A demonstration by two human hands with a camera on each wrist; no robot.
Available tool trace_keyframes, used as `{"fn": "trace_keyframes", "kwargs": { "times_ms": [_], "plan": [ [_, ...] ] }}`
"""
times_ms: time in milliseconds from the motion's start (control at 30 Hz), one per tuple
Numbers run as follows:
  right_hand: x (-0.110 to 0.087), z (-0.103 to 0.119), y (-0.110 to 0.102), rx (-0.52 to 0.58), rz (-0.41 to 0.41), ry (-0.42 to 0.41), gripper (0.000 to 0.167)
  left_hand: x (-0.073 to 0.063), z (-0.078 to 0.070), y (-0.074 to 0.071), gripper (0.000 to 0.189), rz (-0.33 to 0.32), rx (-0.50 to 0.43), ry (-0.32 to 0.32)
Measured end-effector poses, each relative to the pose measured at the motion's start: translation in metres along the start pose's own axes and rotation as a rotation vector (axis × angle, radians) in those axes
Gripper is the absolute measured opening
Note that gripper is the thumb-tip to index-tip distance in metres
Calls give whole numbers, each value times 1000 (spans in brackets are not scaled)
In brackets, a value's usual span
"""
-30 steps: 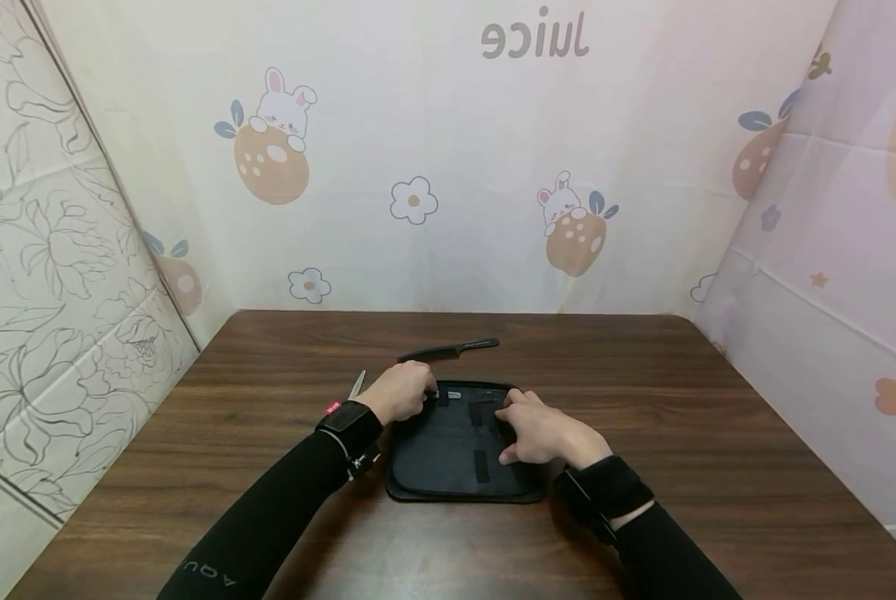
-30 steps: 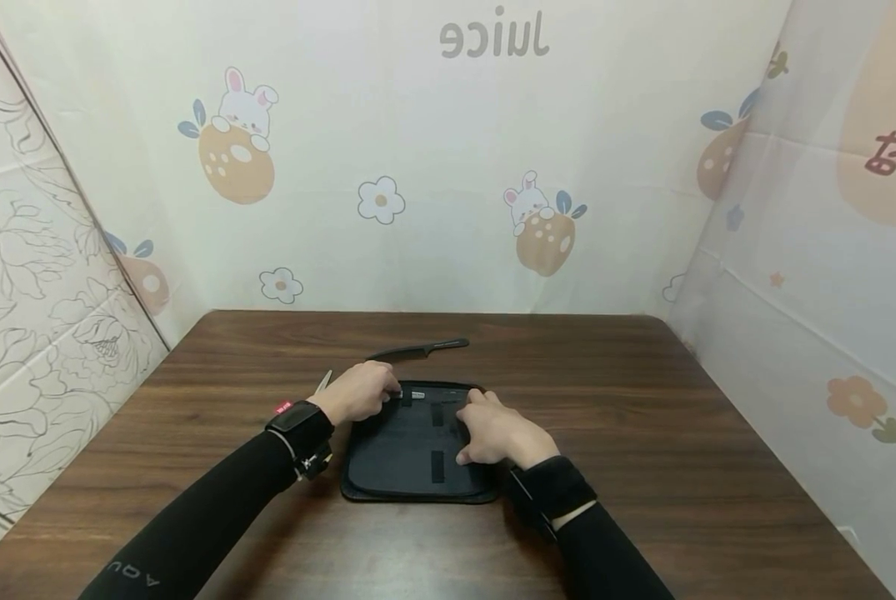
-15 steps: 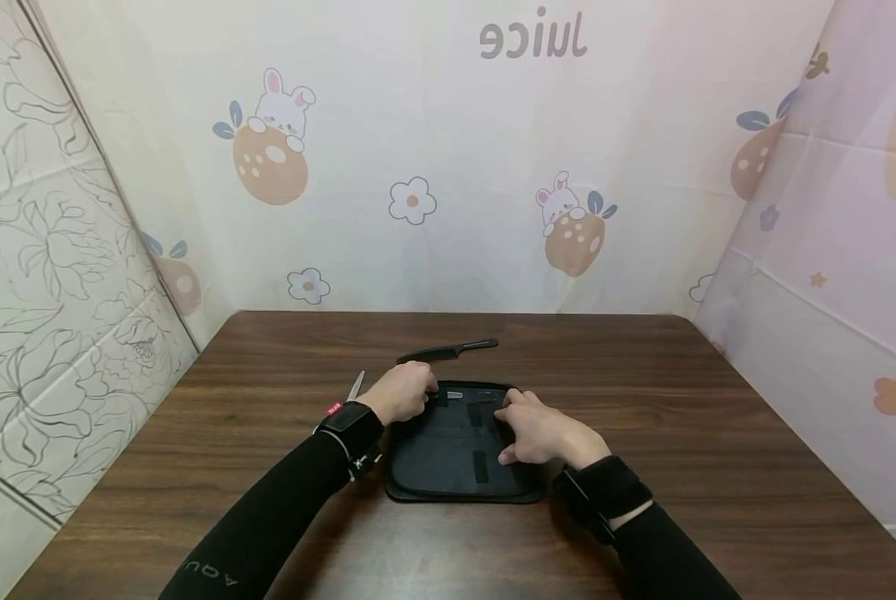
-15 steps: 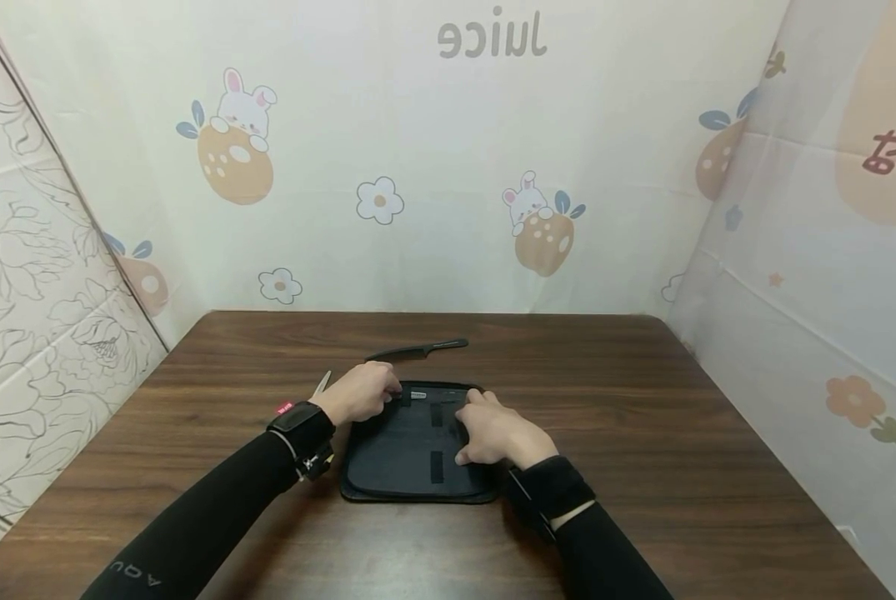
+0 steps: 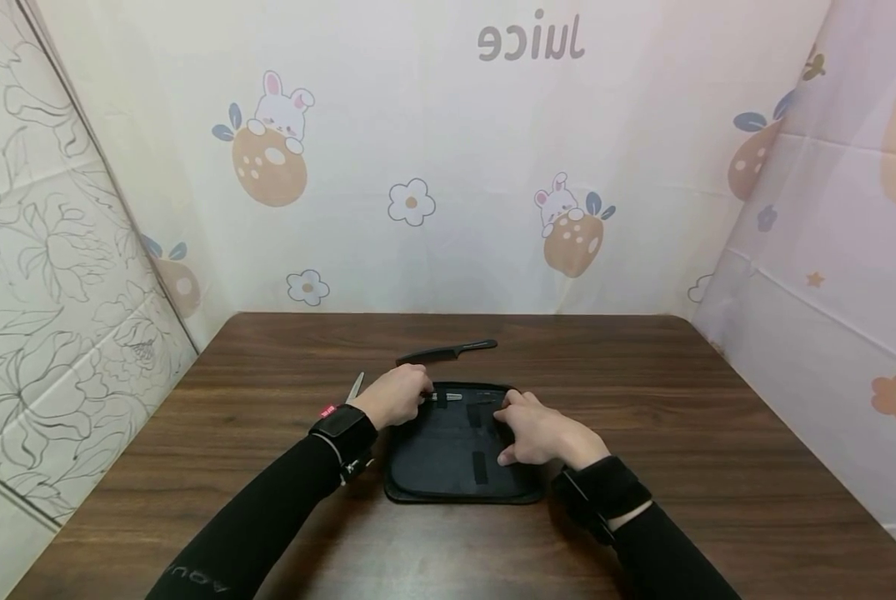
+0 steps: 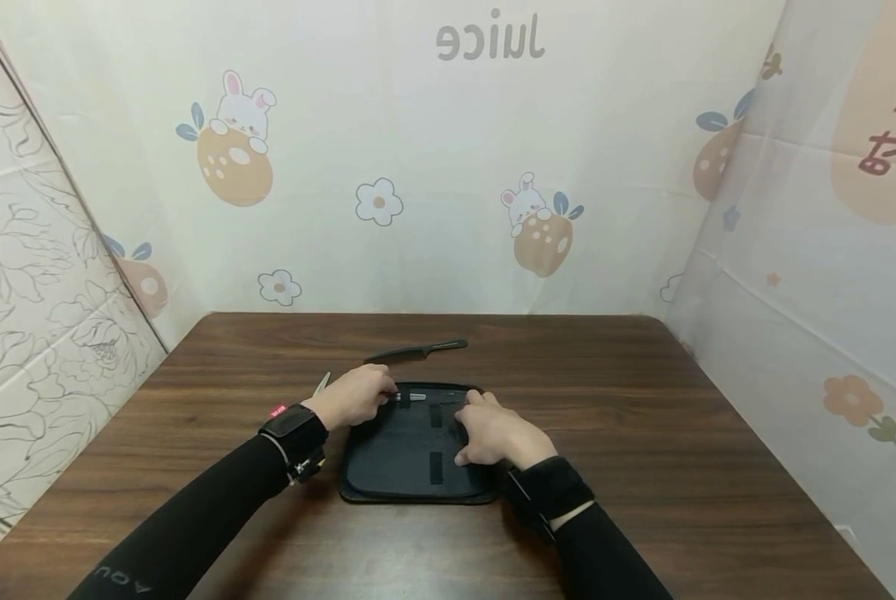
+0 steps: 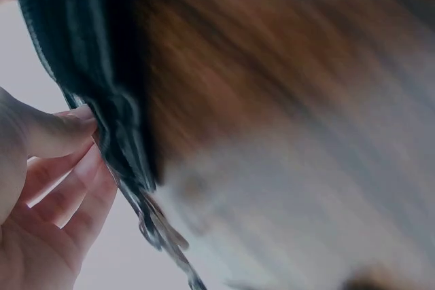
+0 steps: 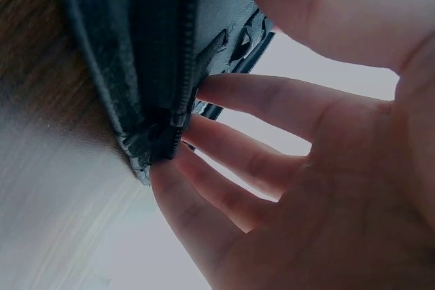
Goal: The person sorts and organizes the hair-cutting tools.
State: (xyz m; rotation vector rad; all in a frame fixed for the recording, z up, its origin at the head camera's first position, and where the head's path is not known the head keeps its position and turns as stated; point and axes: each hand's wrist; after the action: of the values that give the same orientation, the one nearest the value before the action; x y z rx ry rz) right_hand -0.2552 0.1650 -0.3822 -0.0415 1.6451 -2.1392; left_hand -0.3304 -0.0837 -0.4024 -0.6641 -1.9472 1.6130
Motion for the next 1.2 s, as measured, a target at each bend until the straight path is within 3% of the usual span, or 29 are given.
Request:
{"fn": "trace_keyframes", "kwargs": {
  "times_ms": [400,967,1200],
  "plan": [
    [1,0,0,-3,7,9,62,-13,13,-9,14,26,22,-59],
    [2,-1,-1,9,24,7,62,-10,9,-5,9,17,65,-78],
    [2,0,-1,12,26,4,61,-9,8,-4,9,2,75,-50]
  ]
}}
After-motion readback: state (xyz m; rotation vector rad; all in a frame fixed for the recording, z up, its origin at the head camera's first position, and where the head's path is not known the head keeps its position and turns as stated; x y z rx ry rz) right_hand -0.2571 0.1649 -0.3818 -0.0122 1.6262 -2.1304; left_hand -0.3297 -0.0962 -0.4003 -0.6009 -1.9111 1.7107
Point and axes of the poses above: each hand's wrist, its own x-axis towards the middle knuckle, its own y-axis out of the palm, z = x × y, and after that the axes turned 2 degrees about y, right-handed
